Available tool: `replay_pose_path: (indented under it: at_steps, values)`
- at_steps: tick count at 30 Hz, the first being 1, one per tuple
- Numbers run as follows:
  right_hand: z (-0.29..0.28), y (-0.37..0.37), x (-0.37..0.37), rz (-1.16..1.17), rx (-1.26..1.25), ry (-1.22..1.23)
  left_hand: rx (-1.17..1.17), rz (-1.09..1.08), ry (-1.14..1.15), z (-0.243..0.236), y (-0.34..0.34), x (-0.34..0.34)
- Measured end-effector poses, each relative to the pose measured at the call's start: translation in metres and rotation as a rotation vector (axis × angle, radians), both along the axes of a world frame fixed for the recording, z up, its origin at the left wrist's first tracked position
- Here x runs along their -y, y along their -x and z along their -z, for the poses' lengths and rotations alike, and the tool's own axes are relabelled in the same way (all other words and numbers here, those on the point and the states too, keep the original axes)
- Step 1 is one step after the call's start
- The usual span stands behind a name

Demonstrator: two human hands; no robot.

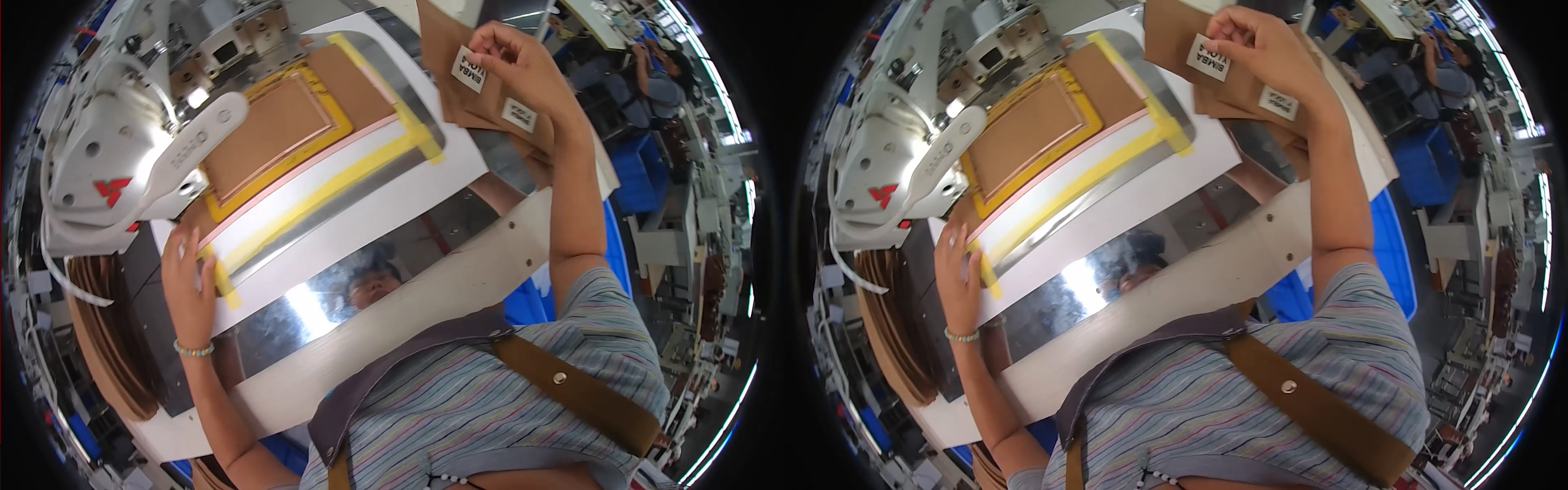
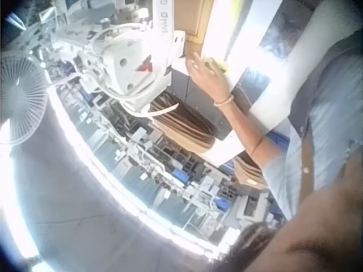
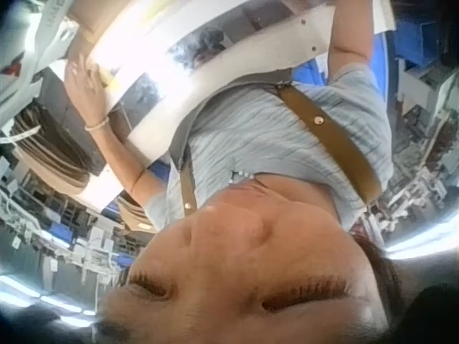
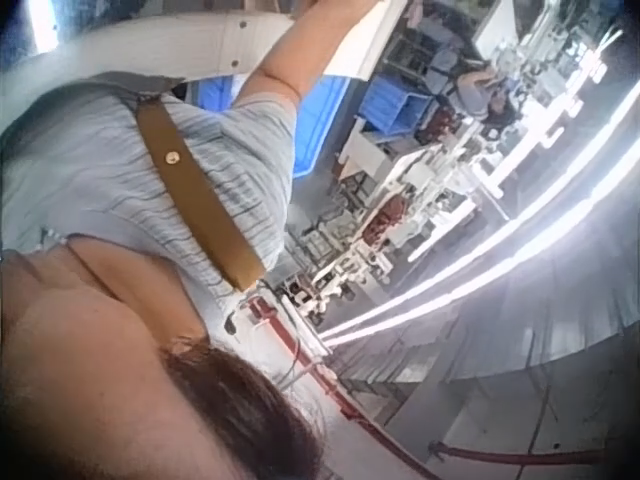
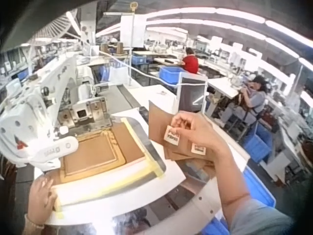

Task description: Stitching a branded patch onto leather components using an industrial sewing machine.

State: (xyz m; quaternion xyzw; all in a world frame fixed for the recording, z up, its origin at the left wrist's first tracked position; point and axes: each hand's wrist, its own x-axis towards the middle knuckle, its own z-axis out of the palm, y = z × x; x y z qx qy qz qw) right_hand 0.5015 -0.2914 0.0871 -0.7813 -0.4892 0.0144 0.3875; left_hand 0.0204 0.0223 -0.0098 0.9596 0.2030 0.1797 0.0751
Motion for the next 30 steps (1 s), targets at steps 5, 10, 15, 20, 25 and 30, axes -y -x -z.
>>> replay_pose_path:
  at_steps: [5, 10, 15, 20, 25, 30]
  values:
    - [0.027, 0.042, -0.120, -0.312, 0.310, -0.005, -0.026, 0.022, -0.017, 0.000, -0.032, -0.018]
    - [0.069, 0.105, -0.226, -0.489, 0.535, 0.039, -0.014, 0.027, 0.097, 0.015, -0.045, -0.058]
    - [0.091, 0.121, -0.262, -0.522, 0.680, 0.030, -0.008, 0.050, 0.205, 0.025, -0.066, -0.068]
    - [0.107, 0.122, -0.270, -0.526, 0.597, -0.081, 0.020, 0.201, 0.244, 0.019, -0.083, -0.063]
    - [0.098, 0.135, -0.261, -0.572, 0.692, 0.138, -0.073, 0.165, 0.289, 0.017, -0.075, -0.065]
    - [0.131, 0.151, -0.231, -0.800, 0.382, -0.116, -0.066, 0.176, 0.292, 0.019, -0.087, -0.065]
